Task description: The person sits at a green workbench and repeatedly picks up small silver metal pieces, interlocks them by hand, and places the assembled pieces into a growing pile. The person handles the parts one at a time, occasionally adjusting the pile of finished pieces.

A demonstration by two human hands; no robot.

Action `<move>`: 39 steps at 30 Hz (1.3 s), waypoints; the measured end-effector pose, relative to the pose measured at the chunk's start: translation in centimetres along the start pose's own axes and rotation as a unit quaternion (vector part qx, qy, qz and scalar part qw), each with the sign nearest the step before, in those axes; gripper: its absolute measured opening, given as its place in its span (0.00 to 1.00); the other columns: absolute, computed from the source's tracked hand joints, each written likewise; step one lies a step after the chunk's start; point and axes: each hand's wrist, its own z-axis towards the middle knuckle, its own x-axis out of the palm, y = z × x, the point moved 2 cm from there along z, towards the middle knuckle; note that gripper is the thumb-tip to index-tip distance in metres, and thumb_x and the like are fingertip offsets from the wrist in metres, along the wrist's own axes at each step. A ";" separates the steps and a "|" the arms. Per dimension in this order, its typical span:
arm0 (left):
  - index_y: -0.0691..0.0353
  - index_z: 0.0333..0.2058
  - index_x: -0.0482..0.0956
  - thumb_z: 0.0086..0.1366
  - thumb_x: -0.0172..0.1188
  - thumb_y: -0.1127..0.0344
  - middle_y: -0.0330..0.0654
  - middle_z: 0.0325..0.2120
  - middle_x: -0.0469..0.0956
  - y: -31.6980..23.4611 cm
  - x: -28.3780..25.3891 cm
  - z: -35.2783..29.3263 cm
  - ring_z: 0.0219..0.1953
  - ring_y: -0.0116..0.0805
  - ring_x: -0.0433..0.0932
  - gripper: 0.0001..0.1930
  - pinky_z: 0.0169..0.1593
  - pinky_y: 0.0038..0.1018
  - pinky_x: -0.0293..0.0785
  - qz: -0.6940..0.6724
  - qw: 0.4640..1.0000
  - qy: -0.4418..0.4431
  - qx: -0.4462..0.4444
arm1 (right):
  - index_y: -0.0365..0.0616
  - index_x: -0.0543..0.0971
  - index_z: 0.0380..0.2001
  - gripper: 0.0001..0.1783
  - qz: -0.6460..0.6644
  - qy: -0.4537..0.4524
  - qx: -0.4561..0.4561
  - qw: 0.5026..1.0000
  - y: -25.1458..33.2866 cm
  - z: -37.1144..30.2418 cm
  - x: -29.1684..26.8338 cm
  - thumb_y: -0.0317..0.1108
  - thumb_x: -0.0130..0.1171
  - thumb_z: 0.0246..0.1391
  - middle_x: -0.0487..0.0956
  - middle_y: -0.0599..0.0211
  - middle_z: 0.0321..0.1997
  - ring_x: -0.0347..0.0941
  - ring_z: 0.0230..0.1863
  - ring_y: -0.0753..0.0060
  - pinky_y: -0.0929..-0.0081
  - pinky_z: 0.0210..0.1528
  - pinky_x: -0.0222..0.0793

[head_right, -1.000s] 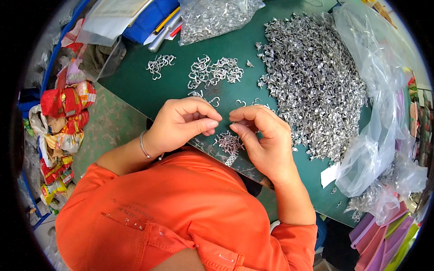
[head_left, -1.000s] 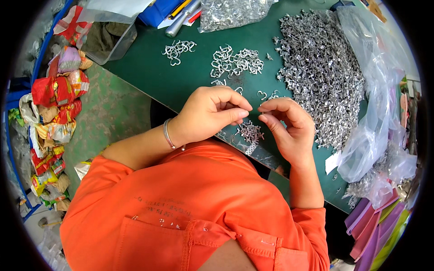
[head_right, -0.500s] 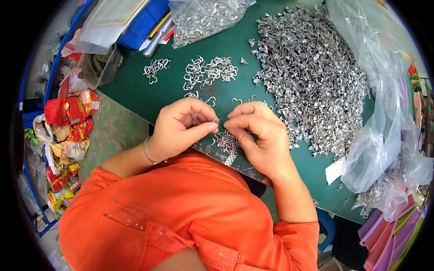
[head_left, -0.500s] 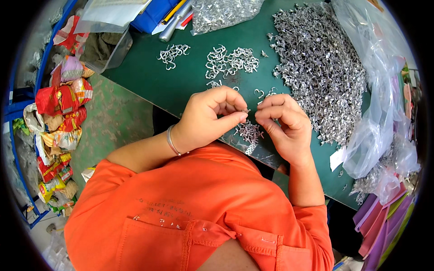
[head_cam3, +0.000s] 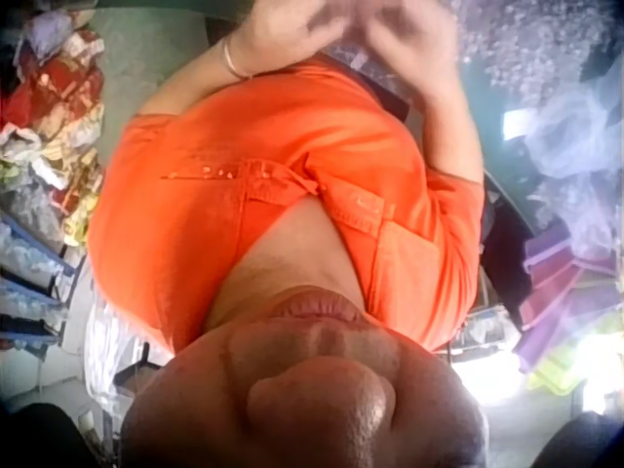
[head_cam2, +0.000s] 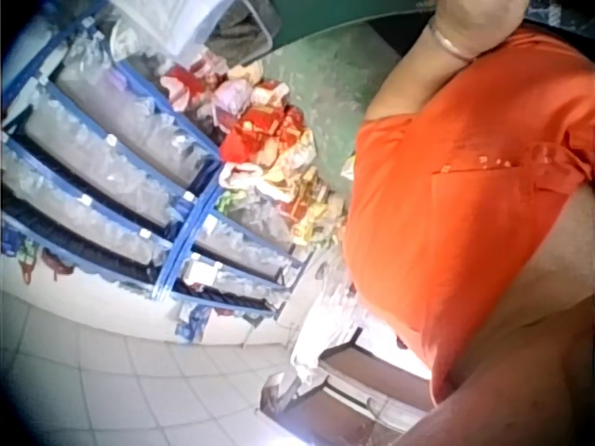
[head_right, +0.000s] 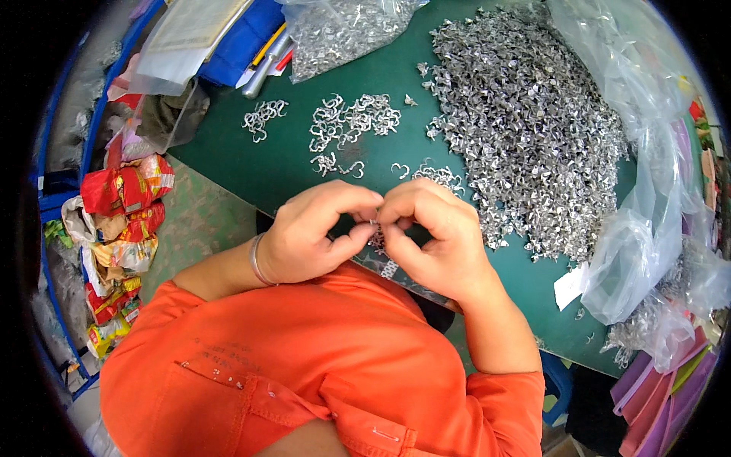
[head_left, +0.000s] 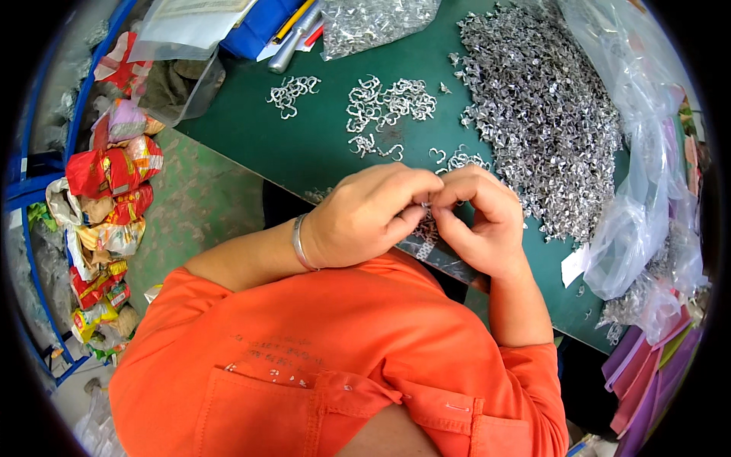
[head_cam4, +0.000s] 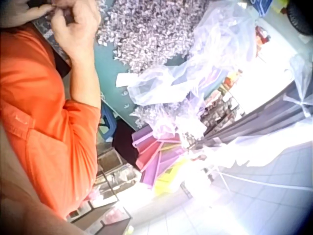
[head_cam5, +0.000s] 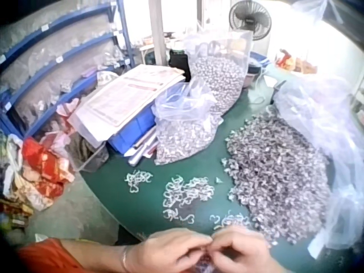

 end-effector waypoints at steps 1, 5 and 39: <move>0.67 0.44 0.77 0.54 0.66 0.82 0.44 0.31 0.80 -0.1 0.0 0.0 0.31 0.33 0.81 0.17 0.36 0.25 0.79 -0.020 1.000 0.006 -0.008 | 0.40 0.79 0.30 0.10 -0.002 0.025 0.021 0.999 0.3 -0.1 -0.1 0.15 0.61 0.43 0.80 0.64 0.33 0.77 0.32 0.70 0.76 0.32 0.74; 0.67 0.42 0.78 0.52 0.65 0.84 0.44 0.32 0.80 0.5 -0.8 -0.4 0.32 0.33 0.81 0.17 0.36 0.26 0.78 -0.067 0.996 0.023 -0.062 | 0.40 0.79 0.30 0.10 -0.049 0.064 0.000 0.997 0.5 -0.4 -0.1 0.16 0.61 0.41 0.79 0.62 0.33 0.77 0.31 0.62 0.69 0.33 0.76; 0.66 0.42 0.77 0.52 0.68 0.82 0.42 0.29 0.79 0.3 -0.4 0.8 0.30 0.35 0.80 0.18 0.35 0.27 0.76 0.043 0.998 -0.032 0.036 | 0.39 0.77 0.35 0.12 0.001 -0.108 -0.006 0.994 -0.4 -0.8 1.2 0.17 0.66 0.48 0.81 0.65 0.35 0.78 0.33 0.72 0.78 0.31 0.75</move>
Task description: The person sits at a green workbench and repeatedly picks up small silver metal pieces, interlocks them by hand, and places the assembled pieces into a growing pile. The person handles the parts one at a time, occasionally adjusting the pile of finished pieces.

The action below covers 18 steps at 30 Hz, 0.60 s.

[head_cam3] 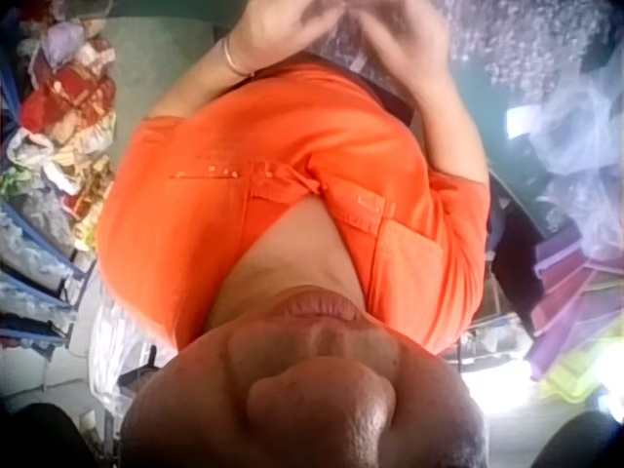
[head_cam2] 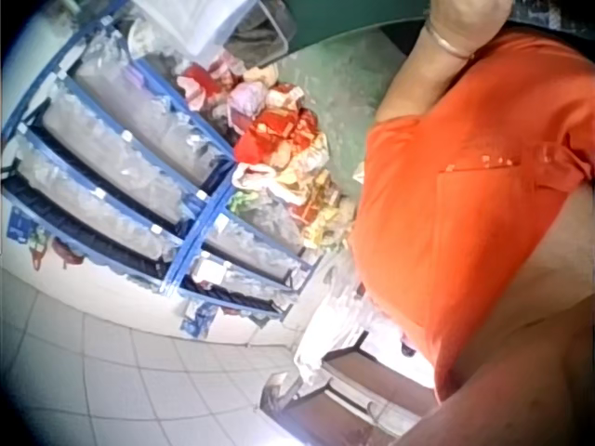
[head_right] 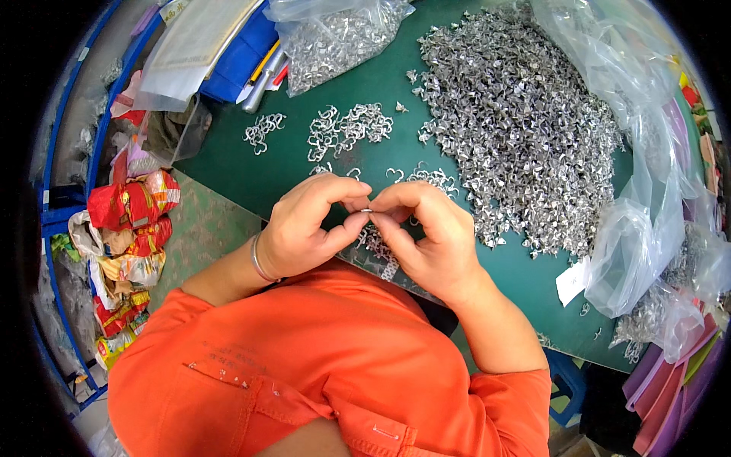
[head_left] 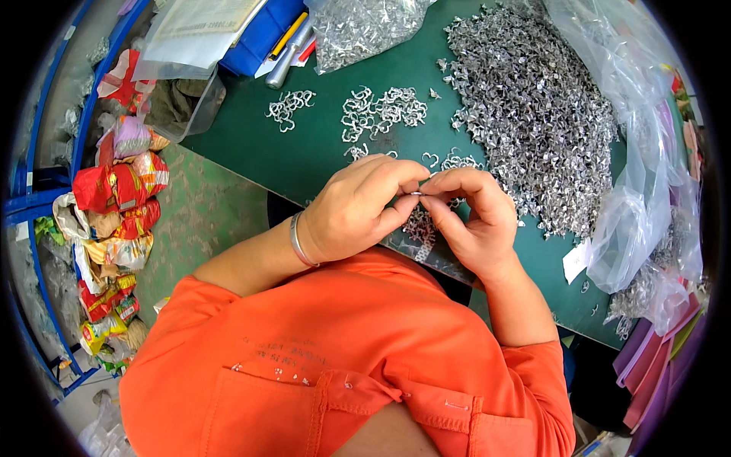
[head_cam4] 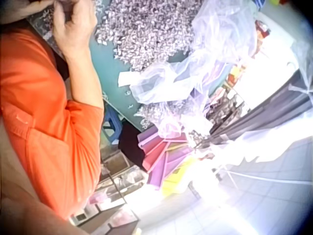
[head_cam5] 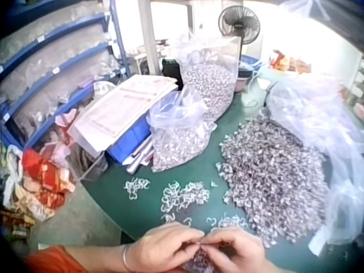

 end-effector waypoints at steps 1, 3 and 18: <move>0.66 0.42 0.77 0.52 0.68 0.82 0.42 0.30 0.79 0.0 -0.1 0.0 0.30 0.34 0.80 0.18 0.35 0.27 0.76 -0.012 1.000 0.002 -0.016 | 0.39 0.77 0.35 0.12 -0.011 0.006 -0.008 1.000 0.1 0.0 -0.1 0.17 0.66 0.48 0.81 0.65 0.35 0.78 0.32 0.72 0.78 0.31 0.75; 0.66 0.42 0.77 0.52 0.67 0.82 0.42 0.31 0.79 0.0 -0.7 0.1 0.31 0.32 0.79 0.17 0.36 0.26 0.76 -0.033 0.998 0.006 -0.048 | 0.40 0.77 0.34 0.11 -0.029 0.020 -0.027 0.999 0.5 0.3 -0.6 0.18 0.67 0.48 0.81 0.65 0.34 0.78 0.32 0.72 0.78 0.31 0.75; 0.62 0.35 0.82 0.52 0.69 0.73 0.42 0.32 0.76 2.7 -1.3 1.5 0.38 0.45 0.76 0.11 0.46 0.36 0.69 0.183 0.977 0.087 -0.071 | 0.41 0.78 0.29 0.07 -0.164 0.130 -0.054 0.976 0.4 1.2 -1.9 0.21 0.66 0.46 0.79 0.63 0.30 0.76 0.31 0.57 0.65 0.35 0.72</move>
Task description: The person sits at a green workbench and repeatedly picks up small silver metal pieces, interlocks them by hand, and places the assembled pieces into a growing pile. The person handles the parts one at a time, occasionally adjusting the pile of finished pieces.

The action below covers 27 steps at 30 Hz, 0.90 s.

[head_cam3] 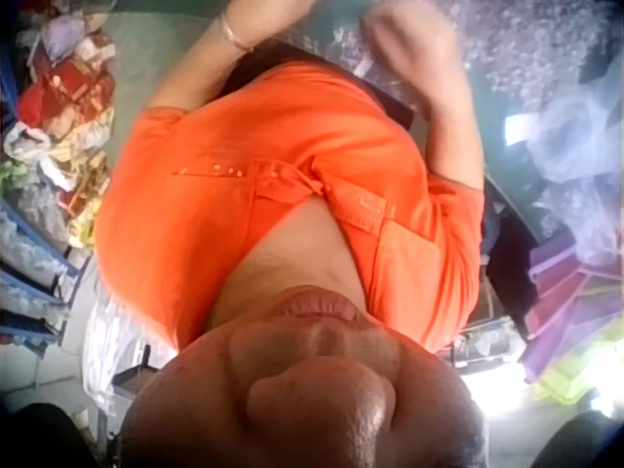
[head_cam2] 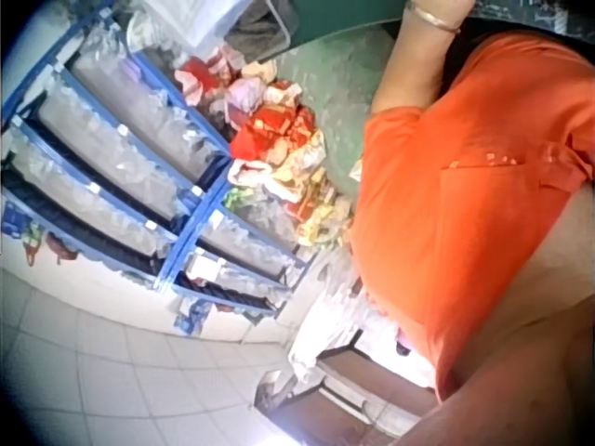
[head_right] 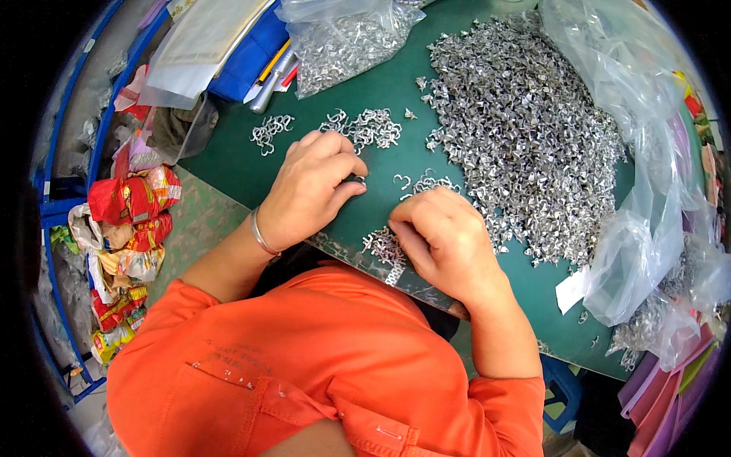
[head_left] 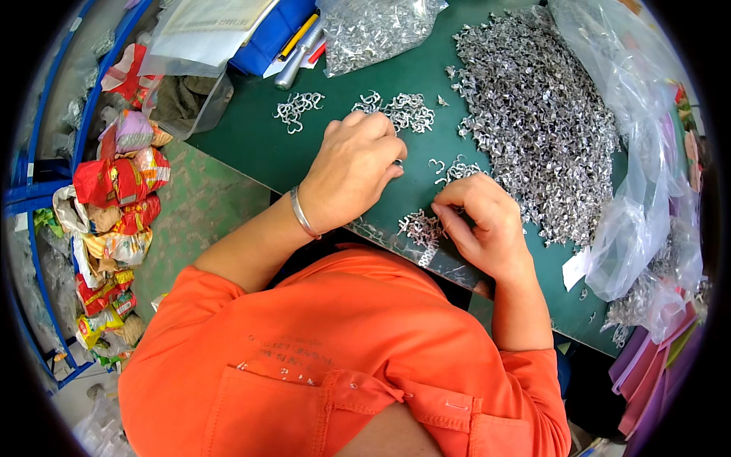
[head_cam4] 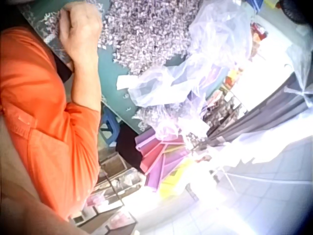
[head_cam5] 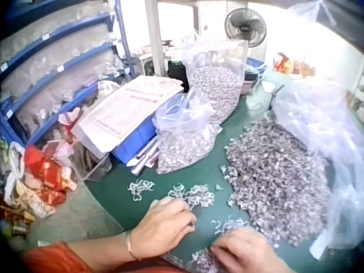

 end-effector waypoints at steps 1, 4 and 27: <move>0.62 0.35 0.81 0.52 0.69 0.74 0.42 0.32 0.77 0.1 0.1 -0.1 0.37 0.43 0.76 0.10 0.44 0.35 0.70 -0.013 1.000 0.001 0.006 | 0.41 0.78 0.30 0.08 0.002 -0.021 0.012 1.000 -0.1 0.0 -0.1 0.20 0.65 0.46 0.79 0.62 0.31 0.76 0.31 0.57 0.66 0.35 0.72; 0.63 0.34 0.80 0.54 0.69 0.76 0.42 0.31 0.77 0.0 0.3 -0.3 0.33 0.39 0.77 0.09 0.40 0.30 0.72 -0.091 0.996 -0.007 0.003 | 0.40 0.78 0.33 0.10 0.021 -0.074 0.073 0.994 0.0 -0.2 -0.3 0.18 0.66 0.46 0.80 0.62 0.34 0.78 0.32 0.65 0.74 0.34 0.74; 0.70 0.41 0.79 0.65 0.62 0.77 0.40 0.34 0.81 -2.2 1.9 -1.7 0.36 0.25 0.81 0.06 0.40 0.22 0.80 -0.581 0.787 0.053 -0.201 | 0.42 0.75 0.38 0.17 0.122 -0.152 0.002 0.981 0.1 -0.5 0.8 0.14 0.64 0.45 0.80 0.66 0.34 0.76 0.31 0.72 0.78 0.31 0.73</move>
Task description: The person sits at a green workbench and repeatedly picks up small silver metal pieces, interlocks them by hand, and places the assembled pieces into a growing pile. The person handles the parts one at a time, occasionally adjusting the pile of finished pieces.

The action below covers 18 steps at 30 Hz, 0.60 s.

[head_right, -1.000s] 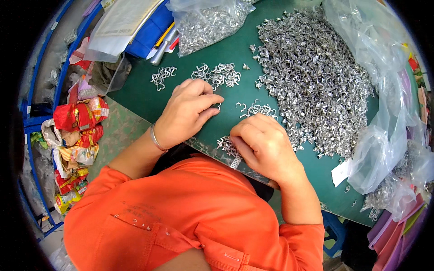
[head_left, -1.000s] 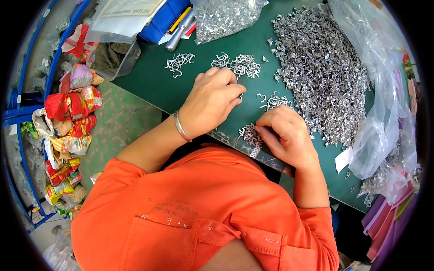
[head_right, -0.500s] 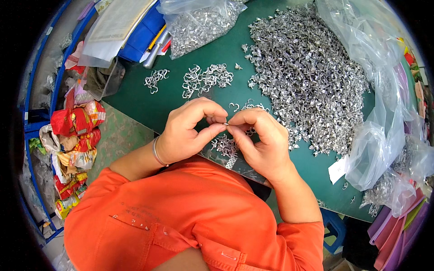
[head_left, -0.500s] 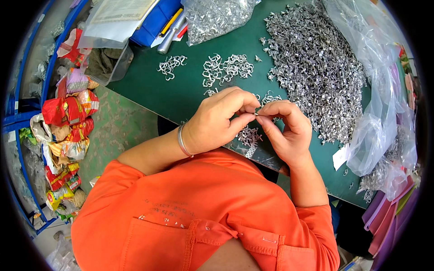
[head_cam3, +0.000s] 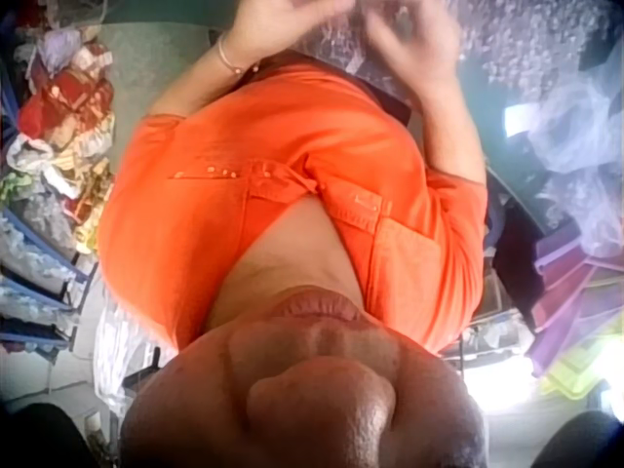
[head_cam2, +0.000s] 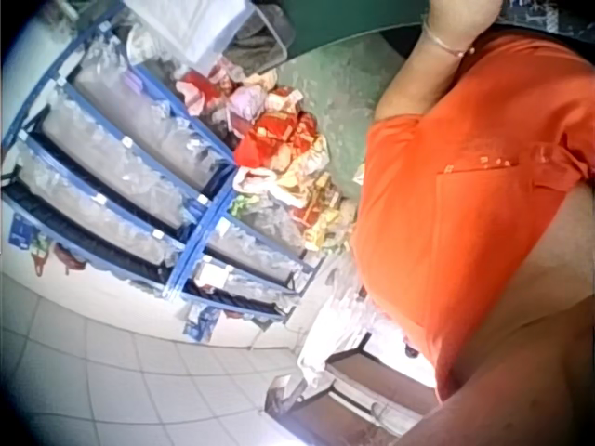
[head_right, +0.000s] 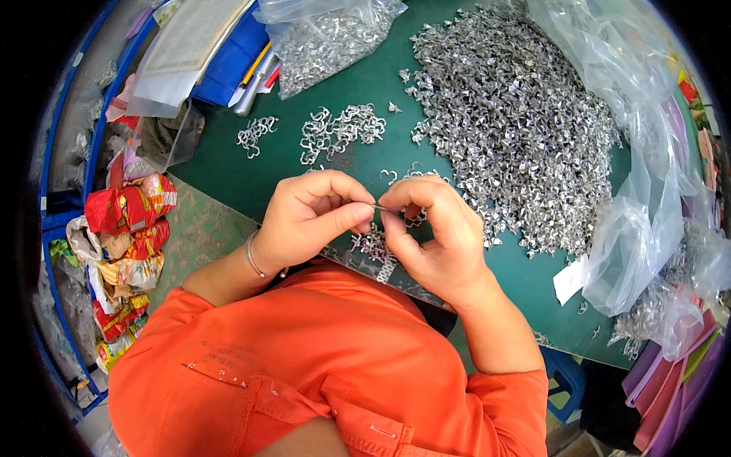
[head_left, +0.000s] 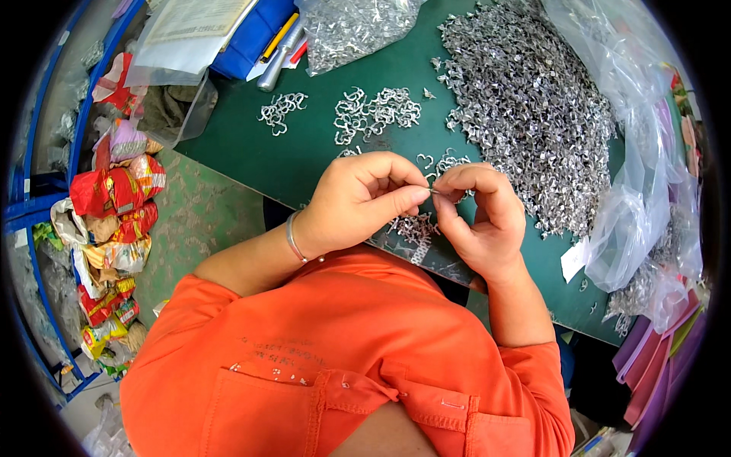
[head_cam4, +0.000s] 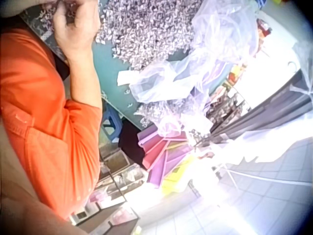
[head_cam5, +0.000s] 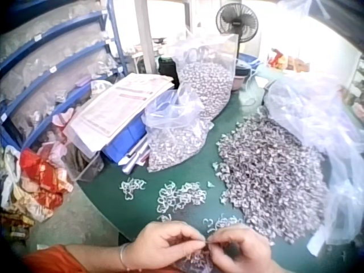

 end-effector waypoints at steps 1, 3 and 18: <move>0.70 0.40 0.79 0.66 0.61 0.76 0.41 0.34 0.81 0.1 0.0 0.0 0.36 0.25 0.81 0.05 0.40 0.22 0.80 -0.018 1.000 -0.005 -0.007 | 0.42 0.75 0.38 0.17 0.000 -0.001 0.005 1.000 -0.1 0.0 0.0 0.14 0.64 0.45 0.80 0.66 0.34 0.75 0.31 0.73 0.78 0.32 0.73; 0.70 0.40 0.79 0.67 0.61 0.76 0.41 0.33 0.81 -0.3 -0.1 0.0 0.35 0.26 0.81 0.05 0.40 0.23 0.81 -0.019 0.999 -0.007 -0.028 | 0.42 0.75 0.38 0.17 0.001 -0.002 0.014 1.000 -0.2 -0.1 0.0 0.14 0.64 0.45 0.80 0.66 0.34 0.75 0.31 0.73 0.78 0.32 0.72; 0.70 0.39 0.79 0.63 0.61 0.82 0.42 0.38 0.80 0.0 -0.2 0.0 0.40 0.28 0.81 0.06 0.44 0.23 0.80 0.019 0.998 0.010 0.063 | 0.41 0.77 0.38 0.16 0.007 0.013 0.056 0.998 -0.3 -0.1 0.0 0.17 0.66 0.45 0.80 0.64 0.36 0.75 0.31 0.73 0.78 0.34 0.72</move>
